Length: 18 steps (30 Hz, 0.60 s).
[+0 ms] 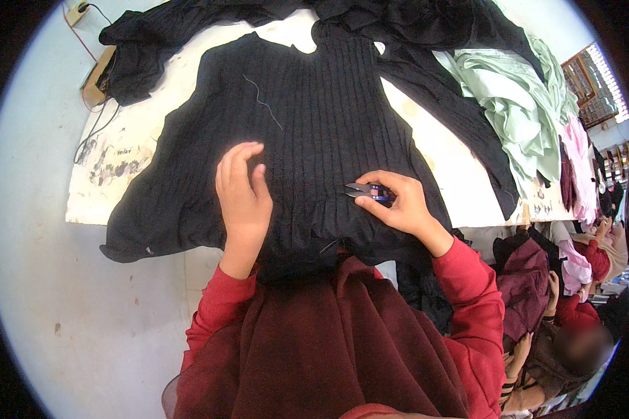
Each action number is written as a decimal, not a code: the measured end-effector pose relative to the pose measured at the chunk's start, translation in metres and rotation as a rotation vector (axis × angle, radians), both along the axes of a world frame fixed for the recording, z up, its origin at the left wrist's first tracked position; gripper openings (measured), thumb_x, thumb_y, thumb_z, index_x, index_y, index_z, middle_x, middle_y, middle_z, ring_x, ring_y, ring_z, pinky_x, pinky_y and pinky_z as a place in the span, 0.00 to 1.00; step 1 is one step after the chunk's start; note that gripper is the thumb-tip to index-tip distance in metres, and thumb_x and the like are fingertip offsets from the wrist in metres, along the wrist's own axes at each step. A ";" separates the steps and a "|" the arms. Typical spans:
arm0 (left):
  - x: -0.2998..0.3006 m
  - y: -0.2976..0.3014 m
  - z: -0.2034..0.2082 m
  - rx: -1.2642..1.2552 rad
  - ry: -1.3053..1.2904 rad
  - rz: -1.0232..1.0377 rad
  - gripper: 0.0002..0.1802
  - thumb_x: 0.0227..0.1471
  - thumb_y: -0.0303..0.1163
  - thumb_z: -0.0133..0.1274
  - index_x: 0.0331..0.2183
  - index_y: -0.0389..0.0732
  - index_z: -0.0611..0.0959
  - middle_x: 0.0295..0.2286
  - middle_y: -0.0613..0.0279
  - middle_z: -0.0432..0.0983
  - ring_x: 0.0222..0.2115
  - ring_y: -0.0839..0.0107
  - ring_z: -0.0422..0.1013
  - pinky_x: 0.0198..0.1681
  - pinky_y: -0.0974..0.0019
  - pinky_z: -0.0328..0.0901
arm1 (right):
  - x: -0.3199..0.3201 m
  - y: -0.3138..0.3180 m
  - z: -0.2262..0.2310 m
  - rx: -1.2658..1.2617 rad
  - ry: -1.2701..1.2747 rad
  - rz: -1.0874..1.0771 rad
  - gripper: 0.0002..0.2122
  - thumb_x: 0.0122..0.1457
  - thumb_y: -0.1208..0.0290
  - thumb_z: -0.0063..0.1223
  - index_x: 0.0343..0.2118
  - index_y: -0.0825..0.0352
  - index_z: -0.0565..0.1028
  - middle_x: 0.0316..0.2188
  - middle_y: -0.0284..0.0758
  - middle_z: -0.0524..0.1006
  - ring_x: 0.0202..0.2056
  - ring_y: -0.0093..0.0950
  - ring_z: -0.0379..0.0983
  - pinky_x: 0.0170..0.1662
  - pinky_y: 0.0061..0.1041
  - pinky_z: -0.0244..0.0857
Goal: The person uses a small blade to trim loose threads from a black garment laid on a table. They repeatedly pick at and cut visible threads along the seams and edges, occasionally repositioning the fabric to access different areas.
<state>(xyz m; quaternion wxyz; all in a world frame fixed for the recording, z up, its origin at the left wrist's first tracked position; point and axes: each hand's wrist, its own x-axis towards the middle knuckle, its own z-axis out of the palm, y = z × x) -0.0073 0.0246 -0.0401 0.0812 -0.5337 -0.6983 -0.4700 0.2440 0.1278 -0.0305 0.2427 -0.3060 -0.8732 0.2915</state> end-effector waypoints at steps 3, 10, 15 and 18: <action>0.011 -0.006 0.006 -0.121 -0.020 -0.339 0.21 0.50 0.28 0.58 0.48 0.42 0.78 0.47 0.55 0.74 0.51 0.54 0.68 0.57 0.56 0.59 | -0.001 -0.001 0.004 -0.084 -0.052 -0.027 0.15 0.50 0.59 0.65 0.38 0.60 0.80 0.30 0.33 0.81 0.30 0.30 0.80 0.33 0.27 0.71; 0.034 -0.034 -0.016 -0.399 0.231 -0.308 0.31 0.51 0.47 0.59 0.55 0.48 0.77 0.58 0.60 0.64 0.62 0.56 0.56 0.63 0.45 0.46 | -0.006 -0.012 0.003 0.036 -0.004 -0.042 0.16 0.49 0.59 0.66 0.39 0.59 0.80 0.28 0.31 0.79 0.28 0.30 0.78 0.31 0.27 0.70; 0.033 -0.035 -0.010 -0.381 0.287 -0.366 0.22 0.51 0.45 0.58 0.50 0.59 0.81 0.56 0.63 0.68 0.61 0.54 0.57 0.63 0.41 0.45 | -0.003 -0.012 0.006 -0.002 -0.092 -0.026 0.16 0.48 0.65 0.68 0.40 0.63 0.80 0.30 0.33 0.79 0.28 0.27 0.77 0.31 0.23 0.68; 0.028 -0.043 -0.013 -0.389 0.202 -0.433 0.16 0.51 0.43 0.60 0.44 0.57 0.84 0.55 0.65 0.69 0.61 0.55 0.57 0.63 0.40 0.44 | -0.002 -0.020 0.003 0.020 -0.084 -0.030 0.15 0.48 0.66 0.67 0.39 0.64 0.80 0.30 0.33 0.79 0.28 0.26 0.77 0.30 0.23 0.68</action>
